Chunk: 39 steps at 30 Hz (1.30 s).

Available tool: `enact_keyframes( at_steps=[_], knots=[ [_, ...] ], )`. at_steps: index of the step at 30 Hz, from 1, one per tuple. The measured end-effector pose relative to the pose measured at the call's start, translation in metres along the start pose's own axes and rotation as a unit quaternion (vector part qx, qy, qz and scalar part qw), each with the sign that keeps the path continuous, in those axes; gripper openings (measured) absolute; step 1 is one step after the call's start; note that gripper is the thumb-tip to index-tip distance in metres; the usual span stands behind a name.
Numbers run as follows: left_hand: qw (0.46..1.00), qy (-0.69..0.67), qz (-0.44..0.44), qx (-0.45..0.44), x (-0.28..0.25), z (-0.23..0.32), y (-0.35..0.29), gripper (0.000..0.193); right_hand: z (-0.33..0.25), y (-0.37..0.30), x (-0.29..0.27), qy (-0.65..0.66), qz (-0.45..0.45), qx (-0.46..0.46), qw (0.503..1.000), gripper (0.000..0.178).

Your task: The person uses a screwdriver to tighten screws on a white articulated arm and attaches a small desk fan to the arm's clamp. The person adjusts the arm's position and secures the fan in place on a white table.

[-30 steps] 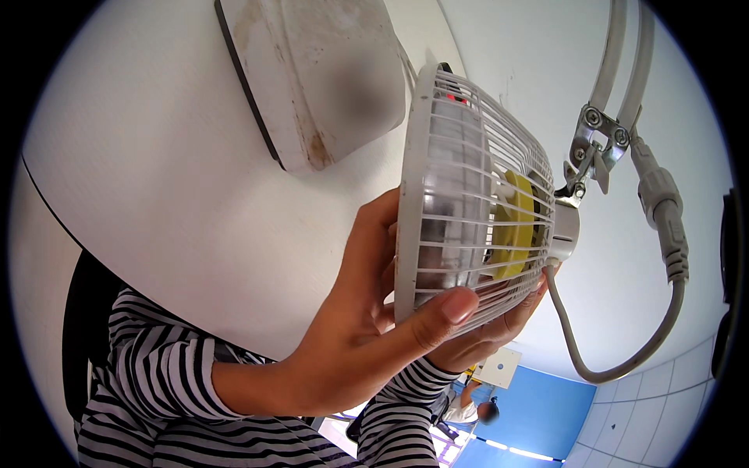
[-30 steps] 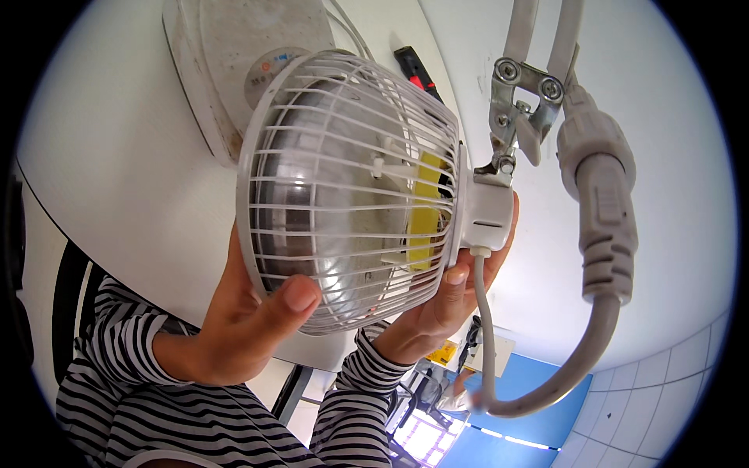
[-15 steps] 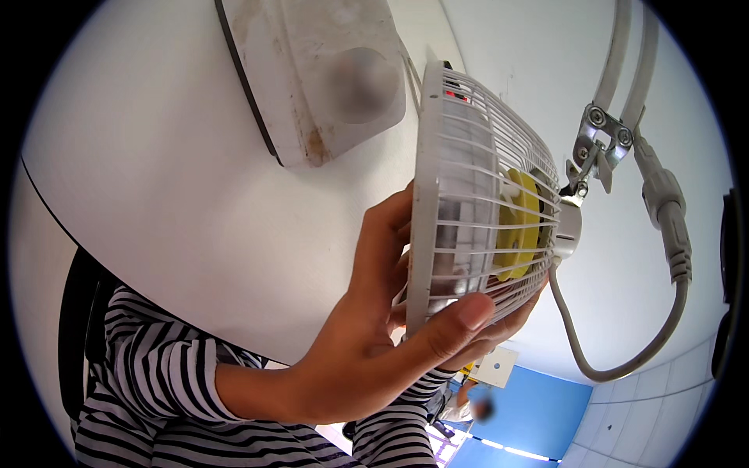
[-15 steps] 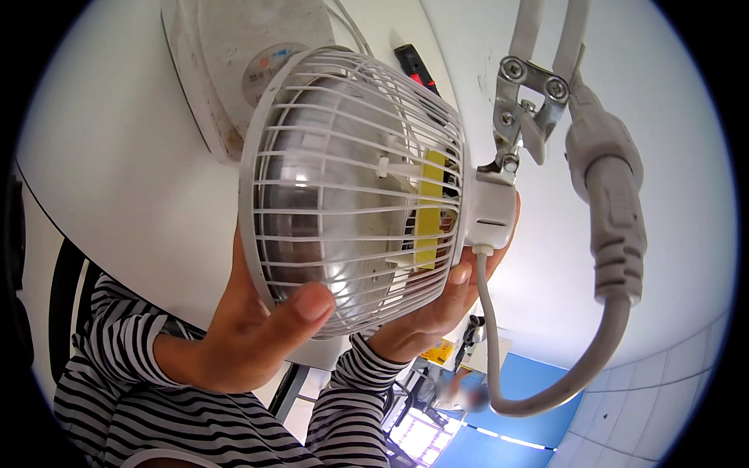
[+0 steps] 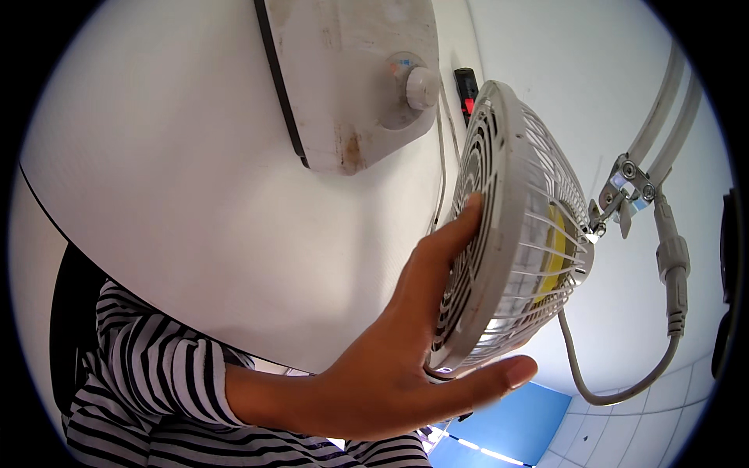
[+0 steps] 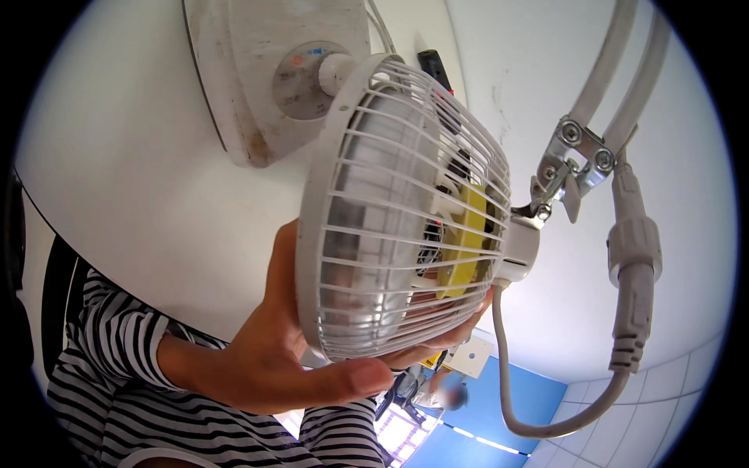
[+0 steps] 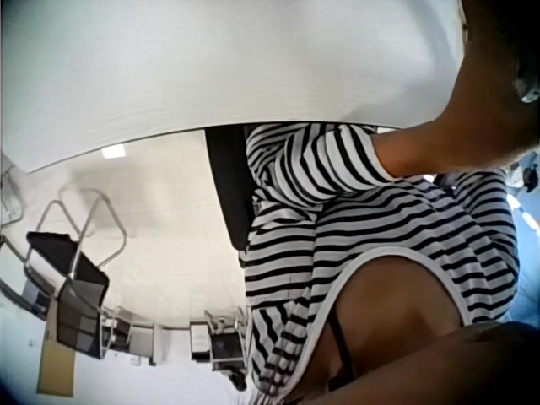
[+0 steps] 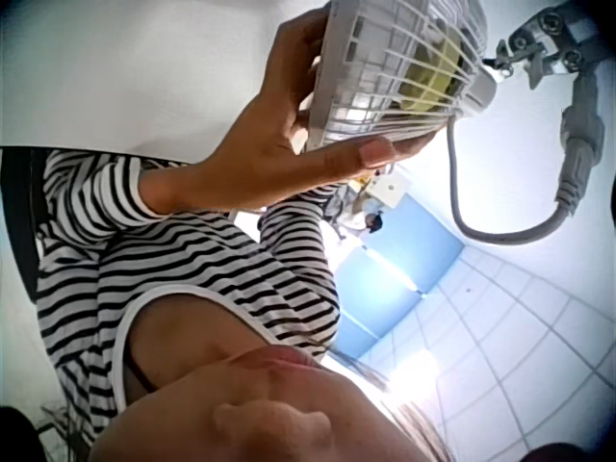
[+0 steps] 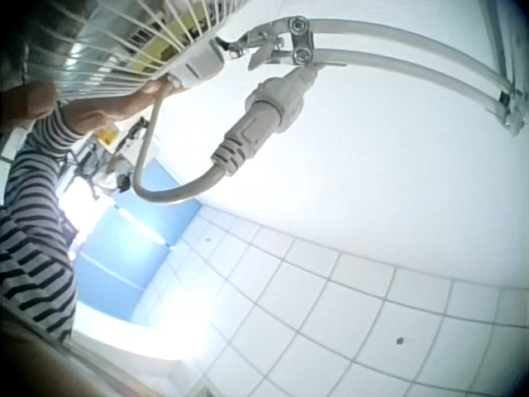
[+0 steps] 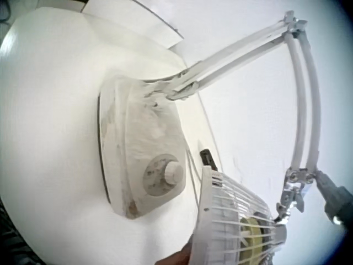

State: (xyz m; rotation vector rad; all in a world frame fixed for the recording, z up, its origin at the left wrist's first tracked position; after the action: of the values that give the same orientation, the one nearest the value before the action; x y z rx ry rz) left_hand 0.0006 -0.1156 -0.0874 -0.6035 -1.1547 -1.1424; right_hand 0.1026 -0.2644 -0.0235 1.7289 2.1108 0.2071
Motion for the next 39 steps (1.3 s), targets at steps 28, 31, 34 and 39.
enact_keyframes(
  at_steps=[28, 31, 34, 39],
  knots=[
    [0.996, 0.038, -0.076, 0.031, 0.013, 0.011, -0.009, 0.069, -0.001, -0.018, 0.006, 0.071, 0.063, 0.014, 0.995, 0.055],
    [0.995, 0.068, -0.071, 0.031, 0.005, 0.013, -0.006, 0.07, -0.001, -0.01, 0.021, 0.075, 0.05, -0.002, 0.996, 0.054],
    [0.998, 0.011, -0.013, -0.067, -0.004, 0.0, -0.006, 0.07, -0.016, 0.0, 0.032, -0.02, 0.039, -0.063, 0.997, 0.069],
    [0.985, -0.103, 0.071, -0.117, -0.025, -0.018, -0.009, 0.066, -0.015, 0.009, 0.036, 0.013, -0.021, -0.03, 0.999, 0.09]
  ],
)
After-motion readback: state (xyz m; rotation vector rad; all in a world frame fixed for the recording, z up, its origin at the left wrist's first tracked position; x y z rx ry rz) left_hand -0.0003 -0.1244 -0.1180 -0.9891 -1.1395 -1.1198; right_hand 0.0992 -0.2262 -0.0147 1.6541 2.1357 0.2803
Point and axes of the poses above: each hand's wrist, its own y-axis towards the middle knuckle, its own x-axis out of the palm, z = x × y, the point moved 10 cm from there along y, towards the middle knuckle, and after that the axes turned 2 degrees about z, right-handed, at the moved point
